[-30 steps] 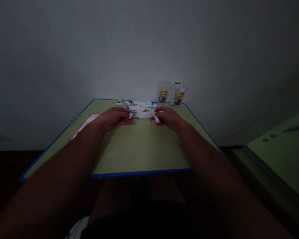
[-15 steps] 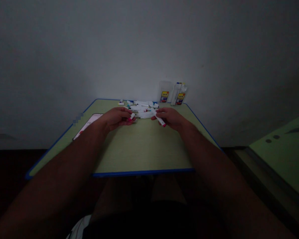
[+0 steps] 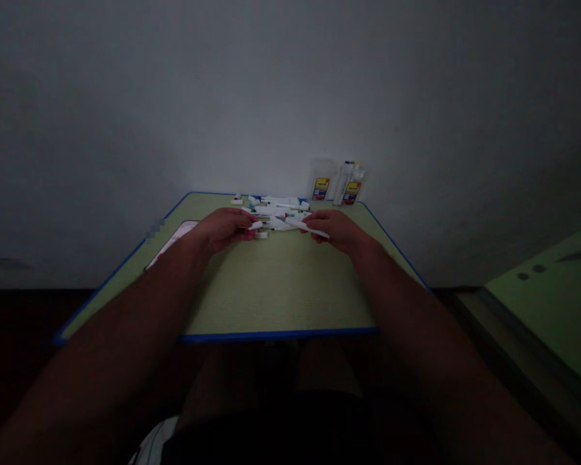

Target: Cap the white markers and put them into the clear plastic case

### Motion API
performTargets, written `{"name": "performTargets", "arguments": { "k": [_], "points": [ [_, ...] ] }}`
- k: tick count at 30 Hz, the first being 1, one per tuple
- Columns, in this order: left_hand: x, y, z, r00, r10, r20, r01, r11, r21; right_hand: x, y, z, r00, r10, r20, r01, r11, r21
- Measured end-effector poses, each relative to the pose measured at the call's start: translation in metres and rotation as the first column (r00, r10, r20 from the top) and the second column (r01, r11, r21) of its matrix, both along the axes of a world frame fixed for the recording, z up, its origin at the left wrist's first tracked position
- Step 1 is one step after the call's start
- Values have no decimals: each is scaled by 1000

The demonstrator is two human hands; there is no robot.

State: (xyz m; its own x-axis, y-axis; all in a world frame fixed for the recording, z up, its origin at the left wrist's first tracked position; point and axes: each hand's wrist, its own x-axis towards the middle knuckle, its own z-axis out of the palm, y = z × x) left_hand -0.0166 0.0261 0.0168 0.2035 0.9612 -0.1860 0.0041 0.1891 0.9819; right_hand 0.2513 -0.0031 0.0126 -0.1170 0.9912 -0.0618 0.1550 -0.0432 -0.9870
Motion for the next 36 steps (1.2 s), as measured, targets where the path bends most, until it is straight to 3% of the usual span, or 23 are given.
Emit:
{"name": "performTargets", "arguments": {
  "k": [8,36],
  "points": [
    [5,-6,3,1000,-3,-10,3,1000,18,1,4,-7,999,30,-32,-29,999,36],
    [17,-13,-1,989,-134,-54,136,990,26,-7,1,-10,996,50,79,-56,996,74]
  ]
}}
